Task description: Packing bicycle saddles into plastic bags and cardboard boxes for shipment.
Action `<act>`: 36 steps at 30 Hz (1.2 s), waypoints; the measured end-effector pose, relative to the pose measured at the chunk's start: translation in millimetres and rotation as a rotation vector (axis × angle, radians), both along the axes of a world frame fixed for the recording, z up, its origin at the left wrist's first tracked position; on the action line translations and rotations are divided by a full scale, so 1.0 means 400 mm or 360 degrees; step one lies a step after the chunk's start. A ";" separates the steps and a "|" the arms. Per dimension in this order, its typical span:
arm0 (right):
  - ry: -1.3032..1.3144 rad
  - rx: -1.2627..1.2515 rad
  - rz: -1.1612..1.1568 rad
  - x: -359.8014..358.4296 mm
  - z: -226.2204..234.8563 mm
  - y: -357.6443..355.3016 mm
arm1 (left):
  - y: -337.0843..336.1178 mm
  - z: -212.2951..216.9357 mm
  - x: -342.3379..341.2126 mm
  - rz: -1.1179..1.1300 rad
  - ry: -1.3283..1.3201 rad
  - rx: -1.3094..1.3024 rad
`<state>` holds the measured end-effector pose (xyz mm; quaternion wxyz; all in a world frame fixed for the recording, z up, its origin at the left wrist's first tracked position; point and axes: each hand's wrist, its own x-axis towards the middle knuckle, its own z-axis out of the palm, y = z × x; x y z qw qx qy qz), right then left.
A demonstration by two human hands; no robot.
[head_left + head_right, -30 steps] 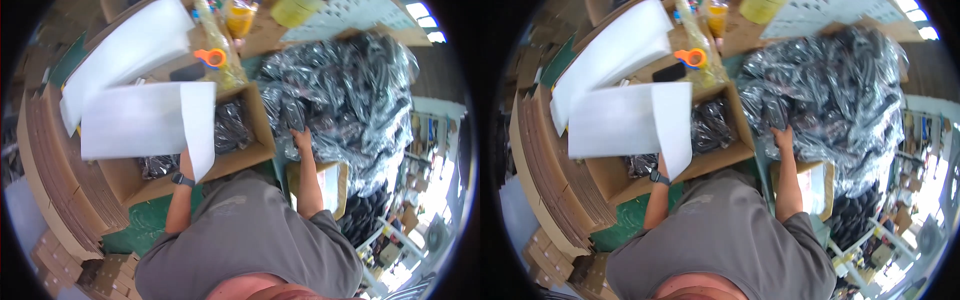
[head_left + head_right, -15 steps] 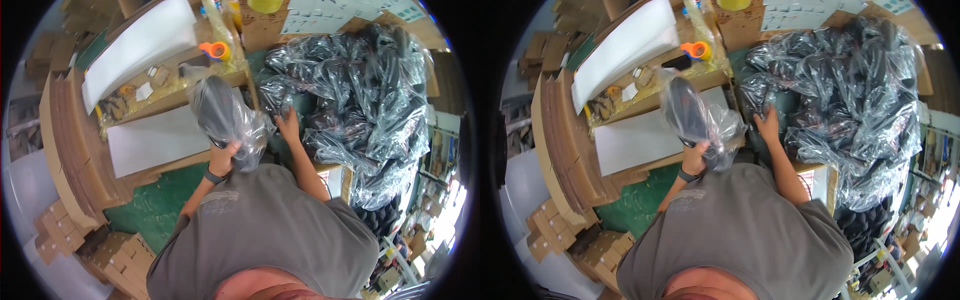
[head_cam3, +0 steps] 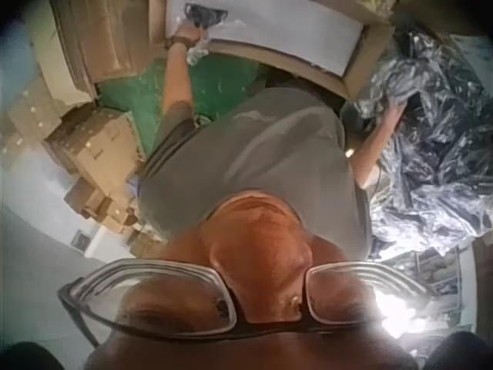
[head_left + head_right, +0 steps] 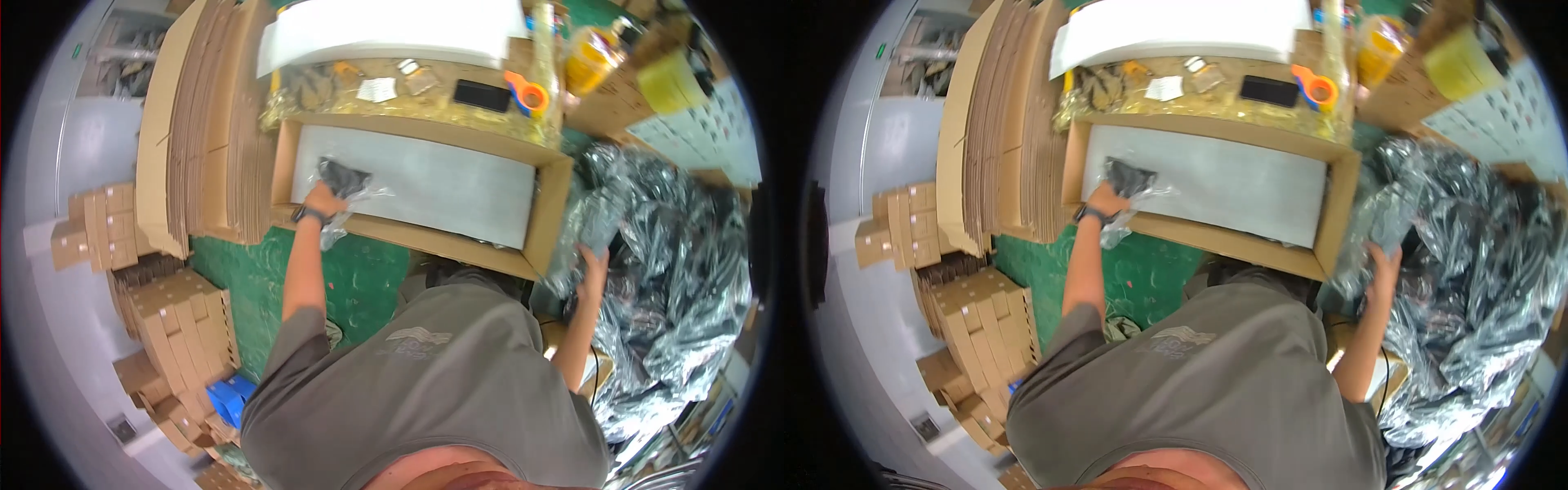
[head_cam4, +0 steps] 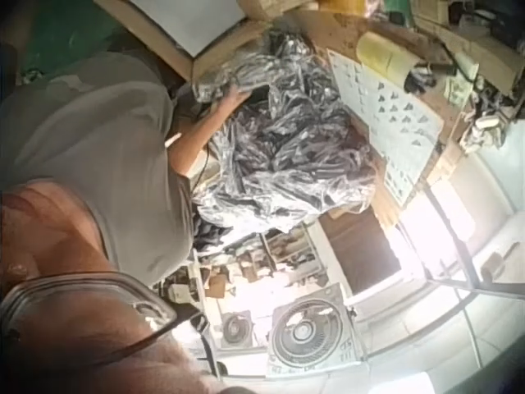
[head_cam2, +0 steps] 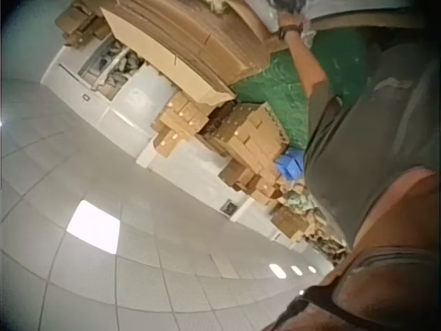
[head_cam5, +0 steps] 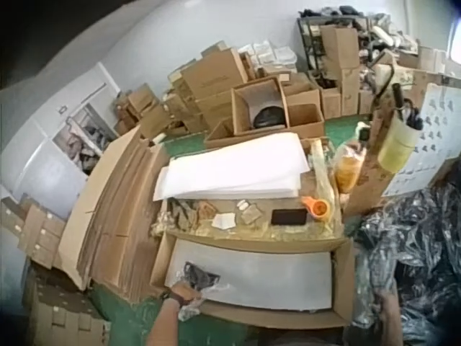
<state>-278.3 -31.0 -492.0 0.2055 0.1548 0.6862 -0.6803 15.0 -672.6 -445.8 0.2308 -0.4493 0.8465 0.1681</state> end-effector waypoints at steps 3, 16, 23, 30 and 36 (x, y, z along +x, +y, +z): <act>-0.0129 -0.0657 0.0161 0.102 0.248 0.012 | -0.102 -0.186 -0.064 0.0098 -0.0272 0.0490; -0.0881 -0.0084 0.0988 0.246 -0.012 -0.918 | -0.448 -0.192 -0.055 -0.1853 -0.0041 -0.0419; -0.0995 -0.0207 0.0860 0.480 -0.465 -1.513 | -0.543 -0.386 -0.056 -0.2035 0.0023 -0.0529; 0.0596 0.0903 0.2240 0.354 -0.287 -1.378 | -0.410 -0.387 -0.028 -0.0948 0.0785 -0.0421; 0.0800 0.1008 0.0790 0.298 0.134 -0.739 | -0.132 -0.146 -0.166 -0.0924 0.1103 0.0006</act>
